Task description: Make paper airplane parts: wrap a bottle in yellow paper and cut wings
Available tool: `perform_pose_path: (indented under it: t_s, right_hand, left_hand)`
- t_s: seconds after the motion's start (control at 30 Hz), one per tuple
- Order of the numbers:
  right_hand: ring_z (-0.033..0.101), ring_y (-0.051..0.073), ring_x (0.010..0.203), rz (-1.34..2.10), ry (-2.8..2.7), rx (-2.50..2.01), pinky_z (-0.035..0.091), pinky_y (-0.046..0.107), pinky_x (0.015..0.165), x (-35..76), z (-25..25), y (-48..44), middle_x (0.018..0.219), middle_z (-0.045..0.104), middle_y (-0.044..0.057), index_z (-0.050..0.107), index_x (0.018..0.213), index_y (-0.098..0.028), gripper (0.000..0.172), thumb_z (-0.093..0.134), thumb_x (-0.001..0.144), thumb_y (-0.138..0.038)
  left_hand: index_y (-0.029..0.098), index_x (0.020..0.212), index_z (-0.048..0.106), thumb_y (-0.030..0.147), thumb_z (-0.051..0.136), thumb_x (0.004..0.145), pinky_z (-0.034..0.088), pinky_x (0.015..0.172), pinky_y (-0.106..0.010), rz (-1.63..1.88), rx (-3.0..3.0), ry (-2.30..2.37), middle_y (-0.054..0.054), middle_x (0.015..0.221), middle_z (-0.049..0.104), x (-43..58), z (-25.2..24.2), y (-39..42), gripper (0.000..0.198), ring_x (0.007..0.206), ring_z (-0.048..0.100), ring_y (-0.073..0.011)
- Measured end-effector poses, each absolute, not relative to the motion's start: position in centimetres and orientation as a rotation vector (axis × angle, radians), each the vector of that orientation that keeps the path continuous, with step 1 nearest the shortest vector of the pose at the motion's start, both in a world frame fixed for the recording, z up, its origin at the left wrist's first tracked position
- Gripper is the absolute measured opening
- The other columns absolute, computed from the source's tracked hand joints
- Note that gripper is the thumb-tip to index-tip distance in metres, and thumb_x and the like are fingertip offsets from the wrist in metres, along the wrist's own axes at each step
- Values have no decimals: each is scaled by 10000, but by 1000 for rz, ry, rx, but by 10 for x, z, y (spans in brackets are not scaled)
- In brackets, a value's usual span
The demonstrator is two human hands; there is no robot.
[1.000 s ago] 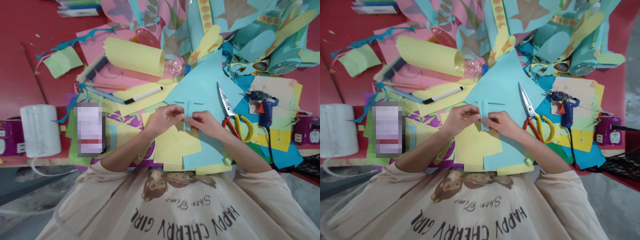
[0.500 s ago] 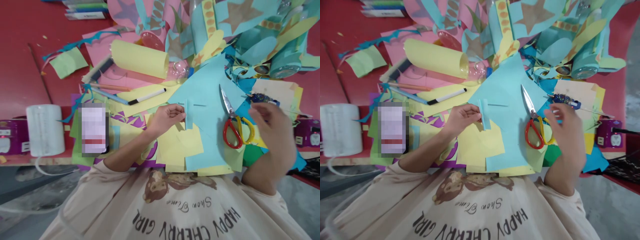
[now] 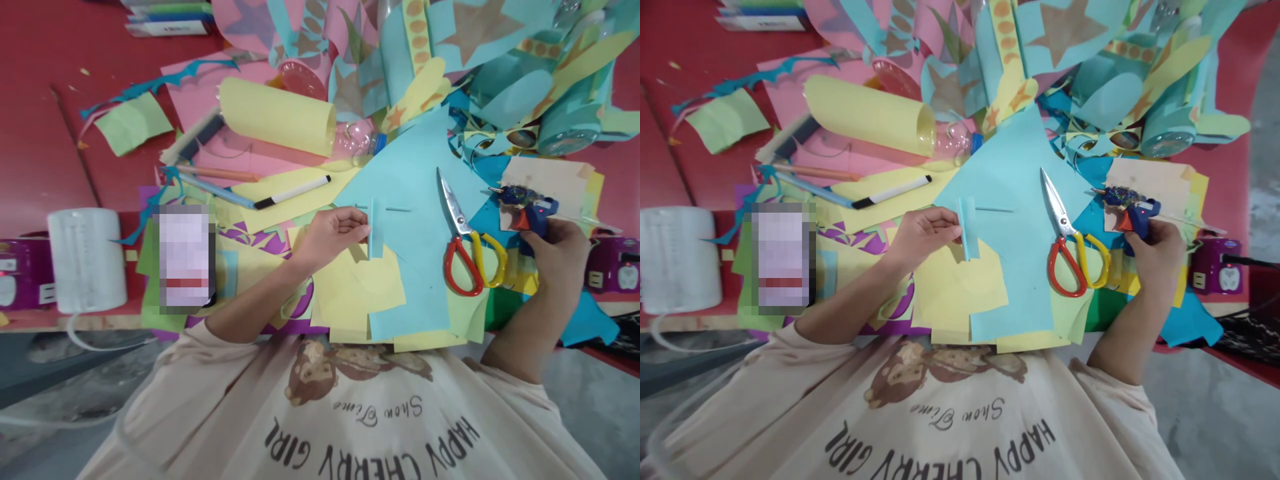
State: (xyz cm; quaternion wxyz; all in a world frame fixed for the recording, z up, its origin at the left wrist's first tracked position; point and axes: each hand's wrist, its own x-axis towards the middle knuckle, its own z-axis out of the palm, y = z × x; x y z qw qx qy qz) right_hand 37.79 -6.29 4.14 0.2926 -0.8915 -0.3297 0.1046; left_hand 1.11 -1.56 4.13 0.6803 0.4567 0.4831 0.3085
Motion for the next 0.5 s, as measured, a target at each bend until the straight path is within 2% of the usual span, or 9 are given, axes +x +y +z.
perform_pose_path:
  t_s: [0.17, 0.3, 0.43, 0.5]
  right_hand:
    - [510, 150, 570, 296, -960, -2296, 420, 332, 585, 386, 41, -66, 683, 619, 34, 659, 772, -174, 250, 664, 573, -23]
    - [532, 149, 555, 431, -849, -2272, 423, 333, 572, 385, 55, -67, 717, 645, 44, 590, 819, -221, 296, 603, 609, -12]
    - [599, 174, 623, 509, -871, -2319, 465, 348, 580, 385, 65, -71, 842, 701, 89, 545, 908, -255, 276, 614, 678, -119]
    - [619, 189, 622, 349, -1060, -2391, 477, 356, 559, 382, 67, -71, 847, 712, 106, 549, 881, -252, 192, 622, 704, -230]
  left_hand:
    - [156, 740, 643, 373, 808, 620, 575, 670, -254, 705, 1009, 1084, 5, 683, 679, 10, 41, -15, 298, 632, 672, -122]
    - [159, 742, 637, 405, 804, 620, 582, 672, -270, 698, 1009, 1094, -2, 698, 683, 10, 39, -15, 322, 644, 680, -136]
    - [157, 766, 637, 402, 797, 641, 587, 682, -277, 695, 1019, 1098, -9, 724, 692, 8, 35, -15, 318, 658, 688, -141]
    - [156, 765, 636, 405, 797, 642, 587, 677, -277, 698, 1024, 1100, -9, 721, 692, 7, 34, -14, 321, 650, 686, -140]
